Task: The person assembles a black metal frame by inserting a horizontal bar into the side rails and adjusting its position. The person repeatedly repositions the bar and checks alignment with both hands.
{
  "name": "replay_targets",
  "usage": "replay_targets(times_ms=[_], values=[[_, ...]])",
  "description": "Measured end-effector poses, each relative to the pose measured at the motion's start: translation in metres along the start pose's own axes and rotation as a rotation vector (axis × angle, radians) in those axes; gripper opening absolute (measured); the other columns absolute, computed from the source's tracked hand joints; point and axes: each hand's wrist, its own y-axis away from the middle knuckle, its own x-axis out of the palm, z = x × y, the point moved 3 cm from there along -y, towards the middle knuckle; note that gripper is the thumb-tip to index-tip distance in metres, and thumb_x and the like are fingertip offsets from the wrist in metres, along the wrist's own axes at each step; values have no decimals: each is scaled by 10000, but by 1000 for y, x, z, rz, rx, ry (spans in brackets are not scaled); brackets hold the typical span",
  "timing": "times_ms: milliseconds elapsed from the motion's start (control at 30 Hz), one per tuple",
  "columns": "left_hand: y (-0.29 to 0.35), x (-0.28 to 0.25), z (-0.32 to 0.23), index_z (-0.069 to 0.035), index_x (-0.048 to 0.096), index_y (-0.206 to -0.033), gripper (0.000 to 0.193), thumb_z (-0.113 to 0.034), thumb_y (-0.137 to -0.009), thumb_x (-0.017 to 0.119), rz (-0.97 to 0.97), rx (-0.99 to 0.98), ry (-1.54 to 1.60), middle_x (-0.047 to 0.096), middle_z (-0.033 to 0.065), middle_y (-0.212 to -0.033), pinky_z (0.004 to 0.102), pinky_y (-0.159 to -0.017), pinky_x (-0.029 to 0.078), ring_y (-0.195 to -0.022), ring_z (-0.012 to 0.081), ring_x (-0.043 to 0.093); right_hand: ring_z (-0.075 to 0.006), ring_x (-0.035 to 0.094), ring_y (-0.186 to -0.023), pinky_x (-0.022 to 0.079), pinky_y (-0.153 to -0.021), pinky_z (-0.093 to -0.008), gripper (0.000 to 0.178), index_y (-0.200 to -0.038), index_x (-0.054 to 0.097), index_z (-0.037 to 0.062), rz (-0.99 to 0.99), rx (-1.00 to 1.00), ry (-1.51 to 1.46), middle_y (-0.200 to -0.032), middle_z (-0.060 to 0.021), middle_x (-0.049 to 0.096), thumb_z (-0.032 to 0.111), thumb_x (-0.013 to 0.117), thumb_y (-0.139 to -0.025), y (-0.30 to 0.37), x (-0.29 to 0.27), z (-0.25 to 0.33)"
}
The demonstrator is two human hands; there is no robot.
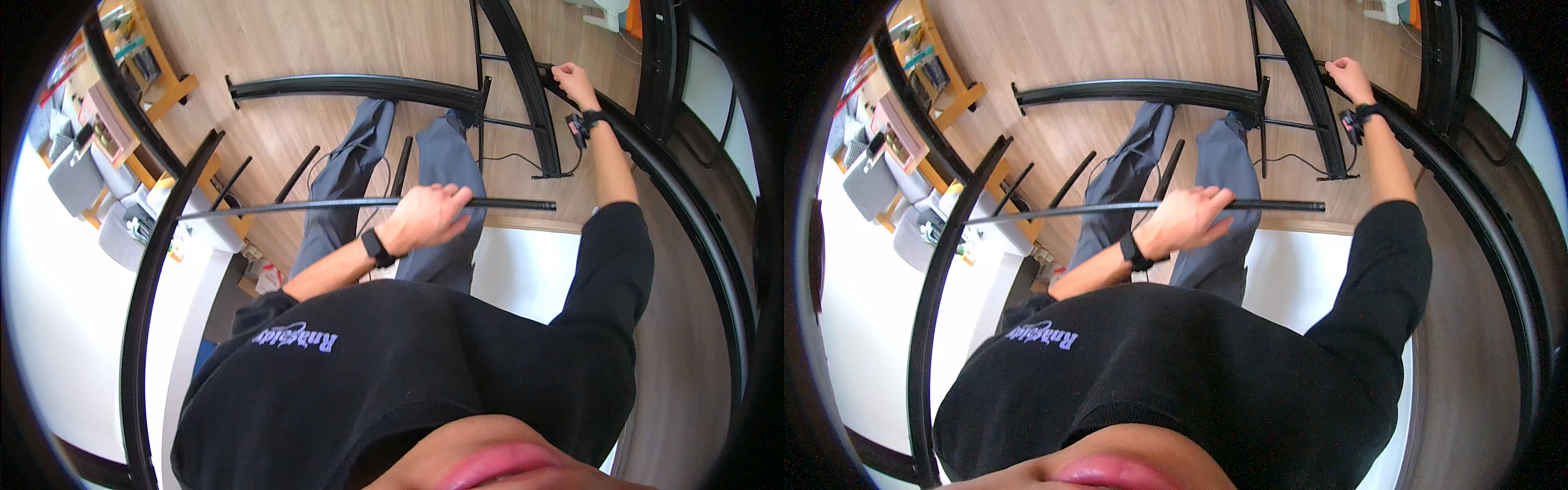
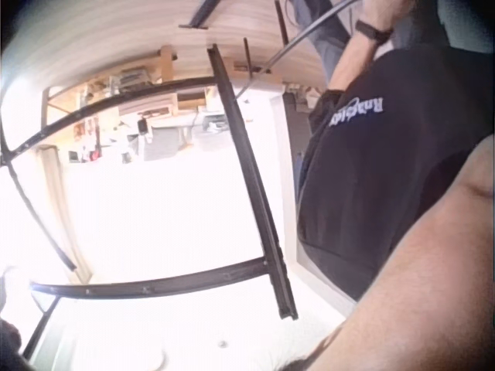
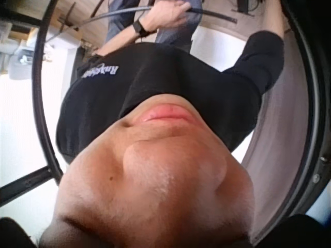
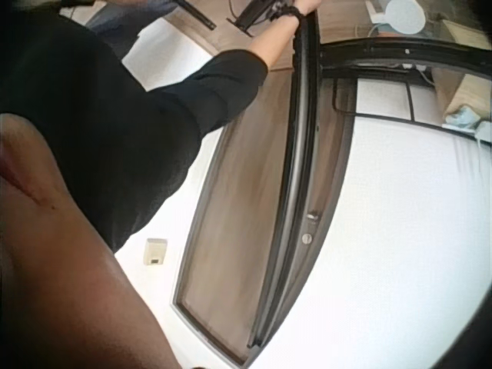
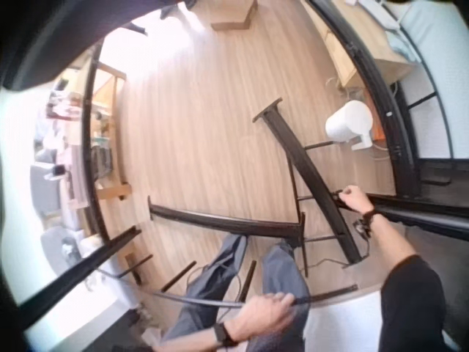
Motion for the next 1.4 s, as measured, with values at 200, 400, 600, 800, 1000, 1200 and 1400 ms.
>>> replay_targets(times_ms=[200, 400, 600, 800, 1000, 1200, 1400], values=[[1, 5, 0, -49, 603, -1047, 249, -286, -980, 638, -114, 38, -25, 724, 168, -907, 517, -729, 583, -835, 413, 726, -143, 602, -1222, 465, -1084, -321, 384, -1379, 572, 31, 510, -508, -190, -1249, -34, 644, 243, 645, -1068, 188, -50, 104], [1, 16, 2, -13, 626, -987, 262, -274, -974, 655, -97, 37, 4, 730, 199, -912, 530, -749, 588, -851, 422, 729, -203, 653, -888, 524, -764, -325, 434, -1350, 589, 45, 574, -486, 345, -1035, -112, 686, 269, 710, -998, 349, -17, 135], [38, -15, -11, -32, 651, -1043, 223, -214, -917, 673, -292, 59, -81, 700, 170, -994, 502, -846, 566, -968, 391, 695, -470, 681, -882, 528, -737, -521, 417, -1042, 616, 49, 287, -456, 568, -889, -239, 711, 447, 715, -972, 358, 10, 133], [218, -125, -23, -50, 646, -1265, 364, -80, -907, 705, -908, 14, 31, 682, 171, -1213, 462, -1031, 515, -1158, 366, 645, -446, 710, -993, 553, -803, -519, 533, -1064, 660, 33, 276, -390, 673, -992, -254, 742, 549, 710, -939, 377, 5, 142], [504, -182, -69, -68, 461, -1299, 462, -34, -900, 691, -1849, -135, -310, 551, 91, -1113, 400, -945, 496, -1021, 202, 556, -408, 726, -946, 552, -792, -505, 430, -968, 697, 49, 229, -343, 765, -945, -198, 755, 478, 712, -953, 375, 8, 150], [754, -247, -178, -139, 430, -1373, 559, -503, -1001, 635, -2420, -58, -904, 424, 112, -1198, 351, -954, 454, -1089, 197, 492, -443, 701, -1060, 560, -896, -537, 386, -1055, 710, 75, 268, -345, 787, -1080, -225, 749, 443, 690, -939, 375, 12, 144], [805, -323, -232, 17, 82, -1626, 1401, -1032, -745, 374, -2282, -441, -755, 146, 332, -1669, 566, -1294, 228, -1571, 425, 234, -418, 705, -1095, 567, -933, -513, 392, -1126, 718, 78, 280, -294, 819, -1130, -223, 749, 416, 698, -927, 388, 12, 143]])
